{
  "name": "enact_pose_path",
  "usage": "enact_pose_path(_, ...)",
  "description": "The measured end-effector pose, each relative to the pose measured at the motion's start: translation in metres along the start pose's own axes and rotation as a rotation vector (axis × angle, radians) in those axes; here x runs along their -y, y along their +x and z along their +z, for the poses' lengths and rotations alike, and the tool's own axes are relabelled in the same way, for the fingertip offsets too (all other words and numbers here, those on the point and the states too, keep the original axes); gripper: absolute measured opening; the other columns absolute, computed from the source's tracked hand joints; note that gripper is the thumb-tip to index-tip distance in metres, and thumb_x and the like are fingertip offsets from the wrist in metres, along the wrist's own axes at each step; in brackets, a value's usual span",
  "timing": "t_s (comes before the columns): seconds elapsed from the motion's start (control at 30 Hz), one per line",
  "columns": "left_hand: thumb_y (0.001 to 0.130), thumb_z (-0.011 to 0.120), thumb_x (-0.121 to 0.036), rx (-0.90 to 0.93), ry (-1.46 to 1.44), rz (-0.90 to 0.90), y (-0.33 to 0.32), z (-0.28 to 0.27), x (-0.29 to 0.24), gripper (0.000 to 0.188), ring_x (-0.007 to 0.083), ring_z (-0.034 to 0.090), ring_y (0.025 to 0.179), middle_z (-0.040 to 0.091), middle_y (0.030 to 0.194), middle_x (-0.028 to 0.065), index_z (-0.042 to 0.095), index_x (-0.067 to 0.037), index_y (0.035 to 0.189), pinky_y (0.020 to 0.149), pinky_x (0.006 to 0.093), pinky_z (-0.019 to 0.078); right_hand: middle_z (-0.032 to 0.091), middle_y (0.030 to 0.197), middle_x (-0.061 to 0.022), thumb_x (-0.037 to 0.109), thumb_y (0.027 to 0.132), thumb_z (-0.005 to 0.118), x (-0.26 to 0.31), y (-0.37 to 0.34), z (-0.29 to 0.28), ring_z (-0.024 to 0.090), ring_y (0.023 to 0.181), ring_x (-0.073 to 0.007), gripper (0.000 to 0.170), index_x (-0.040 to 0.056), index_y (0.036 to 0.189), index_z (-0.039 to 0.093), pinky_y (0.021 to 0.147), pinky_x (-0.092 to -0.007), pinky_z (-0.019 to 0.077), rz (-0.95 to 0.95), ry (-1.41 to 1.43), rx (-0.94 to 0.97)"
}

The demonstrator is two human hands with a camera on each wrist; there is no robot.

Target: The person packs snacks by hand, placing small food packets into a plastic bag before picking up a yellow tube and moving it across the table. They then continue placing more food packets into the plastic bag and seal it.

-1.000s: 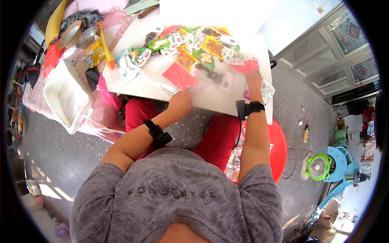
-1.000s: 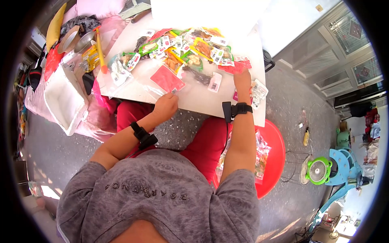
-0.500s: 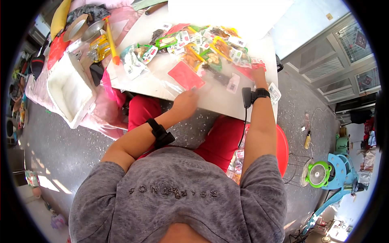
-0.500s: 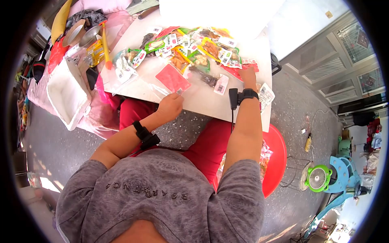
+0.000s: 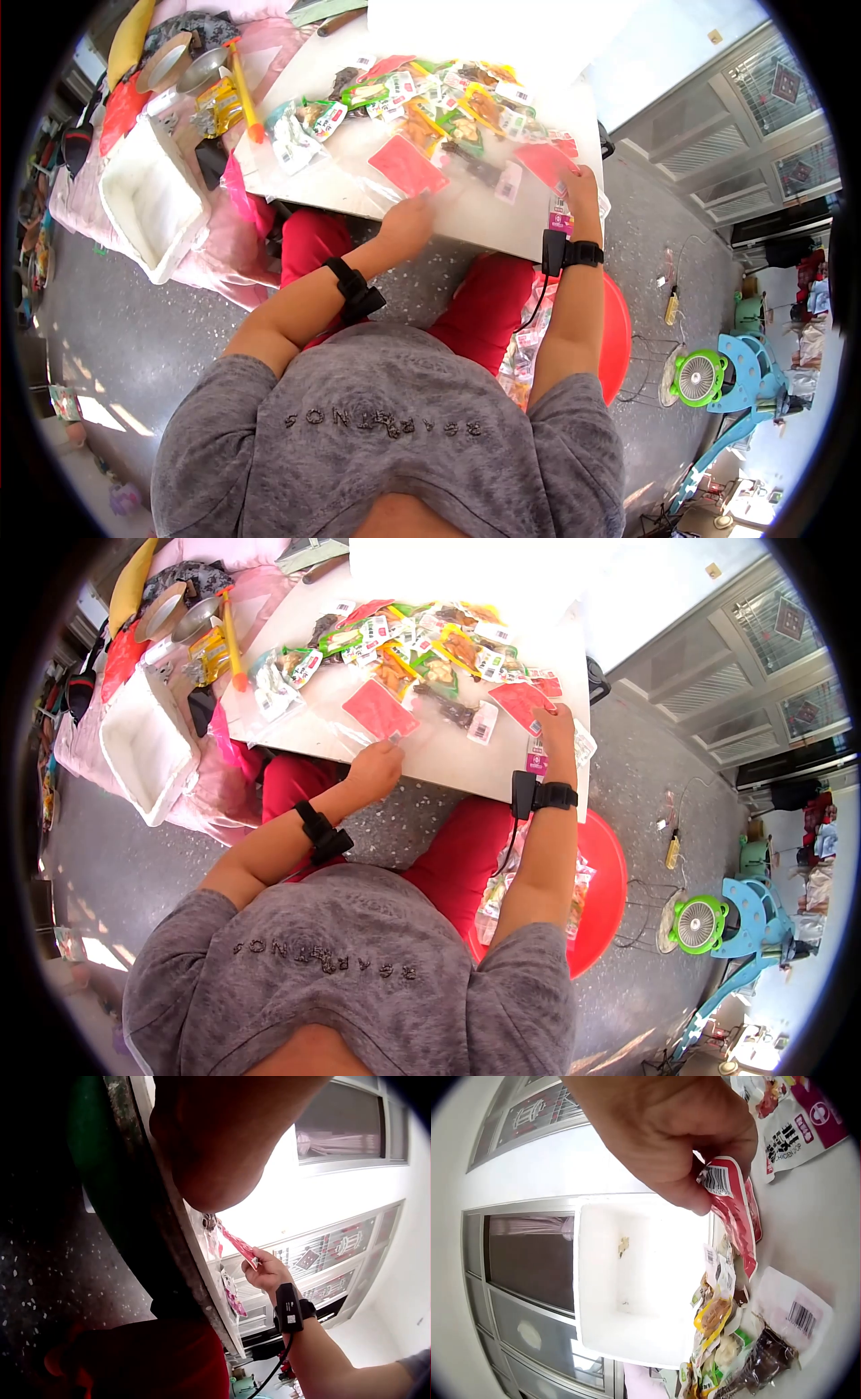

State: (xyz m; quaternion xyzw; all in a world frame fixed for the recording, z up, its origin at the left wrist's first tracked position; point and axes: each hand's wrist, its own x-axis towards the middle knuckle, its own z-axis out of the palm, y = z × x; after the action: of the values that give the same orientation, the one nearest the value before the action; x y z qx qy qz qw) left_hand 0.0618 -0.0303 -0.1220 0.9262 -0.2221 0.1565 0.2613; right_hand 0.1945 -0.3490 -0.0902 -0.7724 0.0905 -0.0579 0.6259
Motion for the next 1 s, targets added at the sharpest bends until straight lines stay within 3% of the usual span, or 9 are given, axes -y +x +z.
enact_pose_path(0.07,0.067,0.049,-0.01,0.013,-0.013,-0.004,0.0,-0.002,0.0,0.008,0.0322,0.049,0.066,0.048,0.07,0.0142,0.046,-0.003,0.068,0.058,0.0408,0.0408,0.053,0.068,-0.0056,0.008,0.069,0.059,0.02,-0.034,-0.008,0.051,0.057,-0.0097,0.022,-0.0021,0.087,0.051,0.043,-0.0238,0.0395,0.021,0.071,-0.015)
enact_pose_path(0.13,0.067,0.051,-0.012,0.06,-0.044,-0.033,0.001,-0.008,-0.004,0.01,0.0321,0.049,0.067,0.048,0.07,0.0136,0.047,-0.003,0.07,0.058,0.0406,0.0412,0.056,0.08,-0.0078,0.003,0.074,0.054,0.039,-0.071,-0.001,0.055,0.066,-0.0132,0.015,-0.0016,0.088,0.049,0.055,-0.0263,0.0462,0.006,0.408,0.064)
enact_pose_path(0.23,0.068,0.055,-0.018,-0.11,-0.04,0.096,0.006,-0.035,-0.027,0.021,0.028,0.05,0.071,0.05,0.076,0.0127,0.051,-0.003,0.083,0.061,0.0368,0.0424,0.057,0.088,-0.0096,0.002,0.076,0.052,0.036,-0.103,0.012,0.056,0.074,-0.016,0.018,-0.0007,0.093,0.048,0.065,-0.0282,0.0477,-0.049,0.612,0.138)
enact_pose_path(0.33,0.071,0.058,-0.024,0.047,-0.478,-0.07,0.008,-0.042,-0.051,0.036,0.0212,0.05,0.076,0.051,0.083,0.0113,0.049,-0.002,0.098,0.064,0.0314,0.0423,0.056,0.088,-0.0092,0.005,0.077,0.054,0.045,-0.144,0.051,0.056,0.073,-0.0157,0.019,0.0017,0.094,0.047,0.063,-0.0286,0.0481,-0.037,0.769,0.203)
enact_pose_path(0.37,0.074,0.056,-0.025,0.229,-0.623,-0.191,0.012,-0.042,-0.054,0.039,0.0134,0.048,0.079,0.05,0.091,0.007,0.046,-0.003,0.105,0.065,0.0267,0.0405,0.056,0.087,-0.009,0.006,0.077,0.055,0.042,-0.153,0.064,0.056,0.073,-0.0153,0.019,0.0021,0.093,0.047,0.062,-0.0282,0.0479,-0.025,0.783,0.25)
enact_pose_path(0.47,0.077,0.054,-0.024,0.267,-1.462,-0.325,0.016,-0.05,-0.076,0.032,0.0096,0.047,0.079,0.051,0.091,0.0025,0.049,-0.004,0.102,0.064,0.0246,0.0396,0.056,0.085,-0.008,0.009,0.077,0.055,0.049,-0.184,0.097,0.055,0.07,-0.0148,0.018,0.0034,0.092,0.047,0.059,-0.027,0.0472,0.065,0.786,0.429)
enact_pose_path(0.6,0.079,0.052,-0.021,0.142,-1.485,-0.586,0.008,-0.044,-0.063,0.026,0.0088,0.049,0.077,0.055,0.086,-0.0005,0.052,-0.004,0.098,0.065,0.024,0.0401,0.056,0.084,-0.0065,0.01,0.08,0.051,0.043,-0.197,0.114,0.055,0.068,-0.0132,0.014,0.003,0.092,0.048,0.059,-0.025,0.0466,0.135,0.718,0.452)
enact_pose_path(0.9,0.078,0.051,-0.017,-0.031,-0.567,-0.116,-0.002,-0.055,-0.063,0.027,0.0158,0.055,0.077,0.058,0.082,0.0092,0.05,-0.001,0.099,0.069,0.0255,0.0419,0.056,0.078,-0.0036,0.011,0.077,0.053,0.048,-0.207,0.109,0.053,0.067,-0.0096,0.016,0.0027,0.091,0.05,0.058,-0.0204,0.0408,0.132,0.263,0.455)
enact_pose_path(1.0,0.076,0.051,-0.016,0.398,-0.735,-0.063,0.001,-0.05,-0.045,0.027,0.0155,0.055,0.075,0.058,0.08,0.008,0.05,-0.003,0.1,0.068,0.0269,0.043,0.056,0.082,-0.0054,0.006,0.075,0.056,0.055,-0.203,0.09,0.054,0.072,-0.0107,0.023,0.0018,0.096,0.048,0.063,-0.0213,0.0424,-0.032,0.293,0.453)
